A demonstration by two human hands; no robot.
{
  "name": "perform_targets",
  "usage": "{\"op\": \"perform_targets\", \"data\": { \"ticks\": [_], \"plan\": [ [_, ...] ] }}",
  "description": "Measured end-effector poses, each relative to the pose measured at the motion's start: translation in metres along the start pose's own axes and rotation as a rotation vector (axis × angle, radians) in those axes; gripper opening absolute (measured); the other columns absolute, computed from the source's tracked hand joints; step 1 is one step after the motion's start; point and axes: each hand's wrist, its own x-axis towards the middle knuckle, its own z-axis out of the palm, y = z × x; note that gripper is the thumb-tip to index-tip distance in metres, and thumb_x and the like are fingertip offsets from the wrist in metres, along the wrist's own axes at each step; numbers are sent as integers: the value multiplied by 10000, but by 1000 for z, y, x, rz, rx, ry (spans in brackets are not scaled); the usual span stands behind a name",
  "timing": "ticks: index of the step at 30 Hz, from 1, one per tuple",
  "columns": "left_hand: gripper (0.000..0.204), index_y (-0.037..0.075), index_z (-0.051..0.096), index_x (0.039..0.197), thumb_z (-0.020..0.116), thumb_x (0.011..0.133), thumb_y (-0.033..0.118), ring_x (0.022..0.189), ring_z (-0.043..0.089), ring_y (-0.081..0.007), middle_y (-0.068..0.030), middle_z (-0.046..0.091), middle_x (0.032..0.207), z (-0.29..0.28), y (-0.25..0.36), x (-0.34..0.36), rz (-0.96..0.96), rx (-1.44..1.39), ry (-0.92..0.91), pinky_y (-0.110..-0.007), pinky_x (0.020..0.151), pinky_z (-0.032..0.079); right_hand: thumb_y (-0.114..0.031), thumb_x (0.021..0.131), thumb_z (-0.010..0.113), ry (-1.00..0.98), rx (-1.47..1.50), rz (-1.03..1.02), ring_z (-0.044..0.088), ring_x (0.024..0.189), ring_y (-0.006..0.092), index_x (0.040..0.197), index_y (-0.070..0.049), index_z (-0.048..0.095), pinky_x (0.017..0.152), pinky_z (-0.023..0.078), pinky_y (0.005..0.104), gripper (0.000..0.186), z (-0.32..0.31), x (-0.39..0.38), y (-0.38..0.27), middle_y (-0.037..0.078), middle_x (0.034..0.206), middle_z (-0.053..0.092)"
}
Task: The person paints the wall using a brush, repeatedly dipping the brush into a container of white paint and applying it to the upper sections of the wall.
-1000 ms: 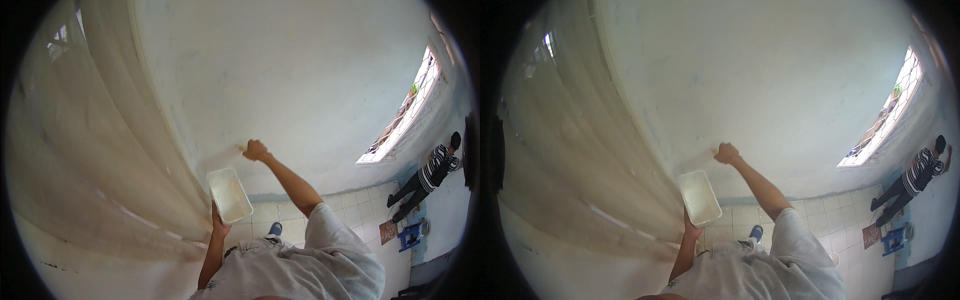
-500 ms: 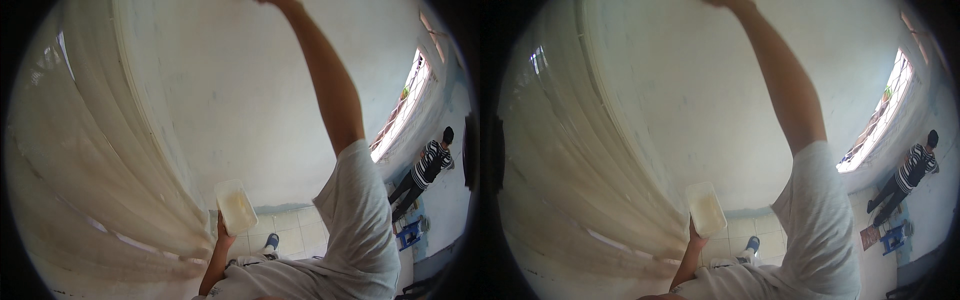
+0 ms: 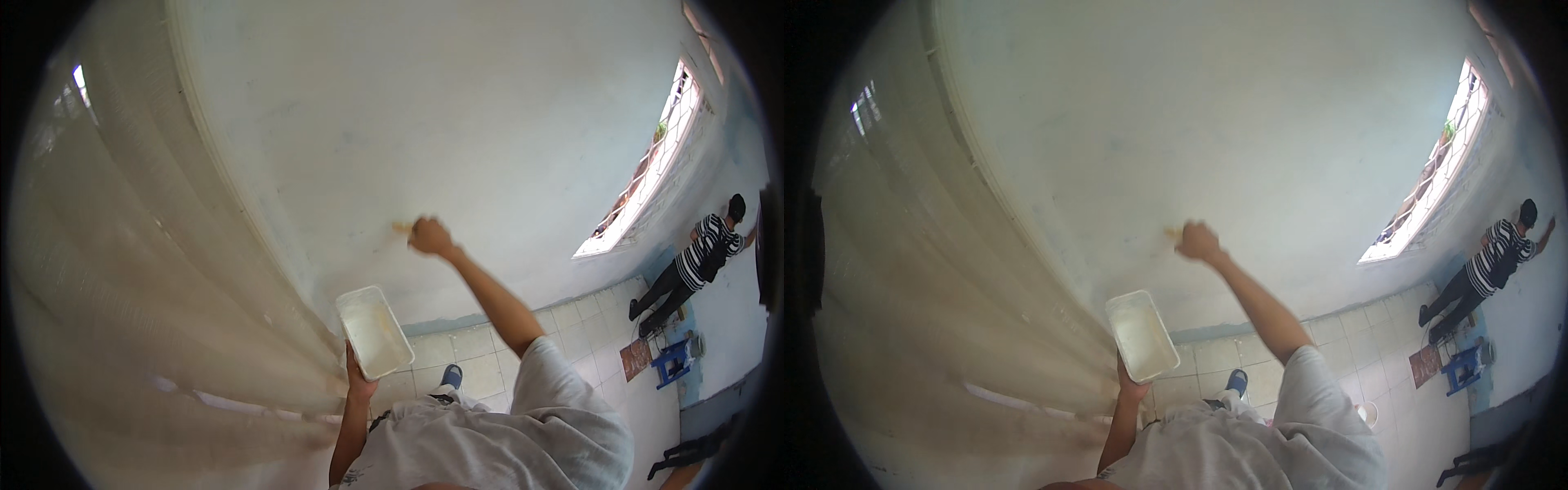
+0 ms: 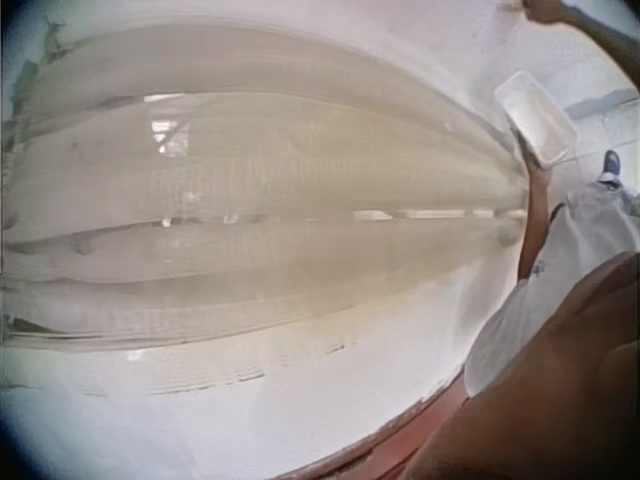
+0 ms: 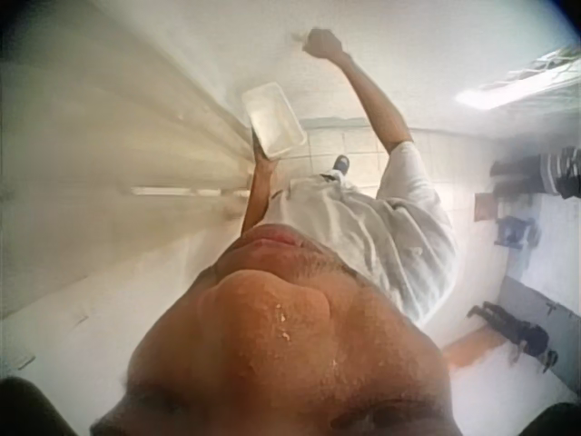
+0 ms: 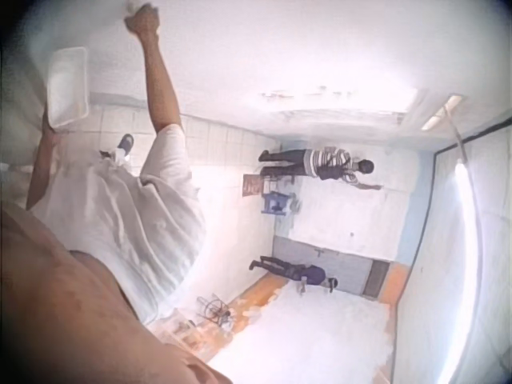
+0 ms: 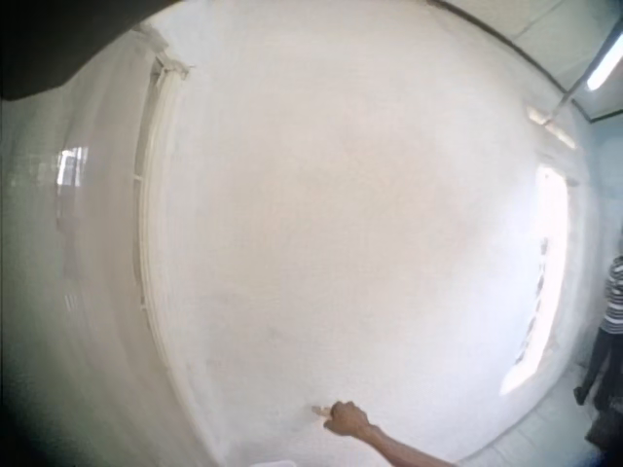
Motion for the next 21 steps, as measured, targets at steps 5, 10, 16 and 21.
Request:
{"op": "perform_targets", "data": {
  "ticks": [5,10,16,21],
  "plan": [
    [504,215,450,1462,396,1056,508,1243,579,-226,-10,574,1364,-5,9,6,-133,-132,42,-481,1015,509,-221,832,643,330,-164,-233,702,715,304,972,-79,744,709,573,431,224,-301,102,-70,176,848,722],
    [488,220,434,1469,391,1061,485,1247,580,-222,-12,575,1361,-3,2,15,-151,-101,45,-479,1005,528,-189,898,670,609,-13,-218,689,693,222,1218,79,622,553,563,363,420,-430,62,-162,174,839,716],
    [473,216,408,1485,393,1068,439,1256,573,-208,-13,545,1389,-31,-12,15,-139,-103,62,-463,1007,531,-273,868,607,705,-138,-126,678,707,387,1370,-162,527,680,542,519,521,-221,73,-81,207,749,685],
    [499,198,395,1496,418,1060,440,1278,552,-215,-15,535,1401,-19,-12,21,-72,-81,33,-446,1047,494,-172,807,600,150,-83,50,677,728,413,1296,-50,526,671,537,537,509,5,-38,-13,223,802,683]
  ]
}}
